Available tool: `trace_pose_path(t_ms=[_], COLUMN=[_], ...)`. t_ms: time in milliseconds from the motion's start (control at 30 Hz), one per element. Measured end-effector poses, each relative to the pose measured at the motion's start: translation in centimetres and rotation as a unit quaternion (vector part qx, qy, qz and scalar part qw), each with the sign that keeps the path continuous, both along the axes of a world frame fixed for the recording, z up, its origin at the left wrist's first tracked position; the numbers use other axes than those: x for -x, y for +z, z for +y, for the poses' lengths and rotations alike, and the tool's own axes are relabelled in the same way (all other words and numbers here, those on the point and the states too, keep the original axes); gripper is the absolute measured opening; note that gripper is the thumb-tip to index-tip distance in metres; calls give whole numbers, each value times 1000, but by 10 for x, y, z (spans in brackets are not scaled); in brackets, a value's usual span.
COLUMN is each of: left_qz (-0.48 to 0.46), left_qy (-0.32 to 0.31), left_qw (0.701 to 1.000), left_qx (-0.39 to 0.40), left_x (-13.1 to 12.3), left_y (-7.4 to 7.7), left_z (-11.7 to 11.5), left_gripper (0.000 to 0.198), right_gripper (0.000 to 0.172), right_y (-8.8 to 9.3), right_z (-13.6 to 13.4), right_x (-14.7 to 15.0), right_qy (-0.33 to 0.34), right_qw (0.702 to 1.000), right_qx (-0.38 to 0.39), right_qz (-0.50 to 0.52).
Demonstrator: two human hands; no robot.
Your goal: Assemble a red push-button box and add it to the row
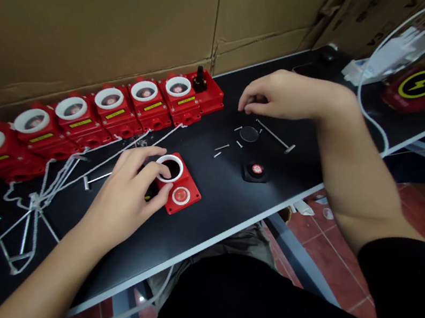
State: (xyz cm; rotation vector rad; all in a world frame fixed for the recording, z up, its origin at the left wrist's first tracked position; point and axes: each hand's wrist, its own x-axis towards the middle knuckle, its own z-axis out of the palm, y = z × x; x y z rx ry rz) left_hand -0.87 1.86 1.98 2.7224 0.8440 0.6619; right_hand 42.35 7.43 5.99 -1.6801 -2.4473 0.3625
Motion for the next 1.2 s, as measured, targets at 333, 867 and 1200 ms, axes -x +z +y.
trace_pose_path(t_ms=[333,867,1200], left_qz=[6,37,33], left_qy=[43,79,63], left_qw=[999,993,994], left_qx=[-9,80,85], left_x=[1,5,5], left_y=[-3,-6,-7], left_z=[2,7,5], left_gripper=[30,51,47], right_gripper=[25,28,34], right_y=[5,-8,-4], right_z=[5,15,14], right_x=[-8,5,30], right_qy=[-87,-11,49], right_qw=[994,1000,998], right_qx=[-5,16,-2], right_qz=[-61,-23,39])
